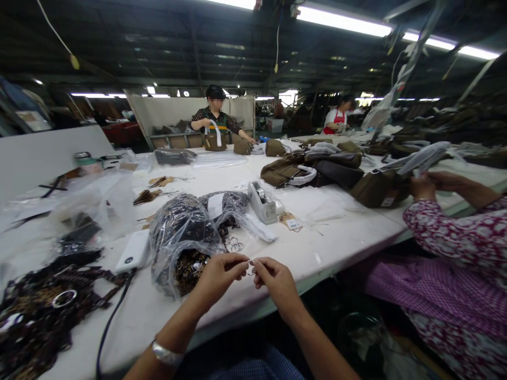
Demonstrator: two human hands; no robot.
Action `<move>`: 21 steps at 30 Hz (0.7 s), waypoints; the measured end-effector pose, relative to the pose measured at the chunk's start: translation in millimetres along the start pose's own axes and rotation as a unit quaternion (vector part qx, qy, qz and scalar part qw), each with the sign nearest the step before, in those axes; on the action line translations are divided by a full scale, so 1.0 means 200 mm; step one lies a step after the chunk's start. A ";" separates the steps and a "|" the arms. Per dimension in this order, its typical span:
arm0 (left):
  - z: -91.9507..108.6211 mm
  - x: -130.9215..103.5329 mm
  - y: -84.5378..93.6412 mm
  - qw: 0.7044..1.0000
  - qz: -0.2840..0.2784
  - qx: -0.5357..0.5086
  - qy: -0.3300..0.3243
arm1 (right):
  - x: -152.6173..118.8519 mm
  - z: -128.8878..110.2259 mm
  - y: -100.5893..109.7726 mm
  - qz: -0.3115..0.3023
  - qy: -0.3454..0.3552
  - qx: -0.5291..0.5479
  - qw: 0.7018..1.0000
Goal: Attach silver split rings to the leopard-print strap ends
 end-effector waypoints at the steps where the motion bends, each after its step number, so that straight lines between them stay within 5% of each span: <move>1: -0.02 -0.02 0.00 0.999 0.008 -0.031 0.026 | -0.01 0.01 -0.01 -0.008 -0.017 0.032 0.999; 5: -0.09 -0.07 0.02 0.984 0.046 -0.135 0.105 | -0.04 0.03 -0.04 -0.025 -0.063 0.118 0.991; 13: -0.14 -0.15 0.02 0.959 0.096 -0.220 0.150 | -0.10 0.04 -0.09 -0.037 -0.096 0.189 0.977; 18: -0.20 -0.20 -0.02 0.933 0.139 -0.278 0.183 | -0.11 0.02 -0.09 -0.013 -0.046 0.114 0.992; 21: -0.21 -0.22 -0.06 0.935 0.120 -0.281 0.180 | -0.11 0.02 -0.04 0.023 -0.036 0.052 0.998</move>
Point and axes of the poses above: each hand's wrist, its own x-axis towards the middle knuckle, its own y-axis out of the back of the hand, z = x × y, the point moved 10 cm from there along x, towards the middle knuckle, and after that the axes turned 9 degrees about z, right-handed, at the moved point
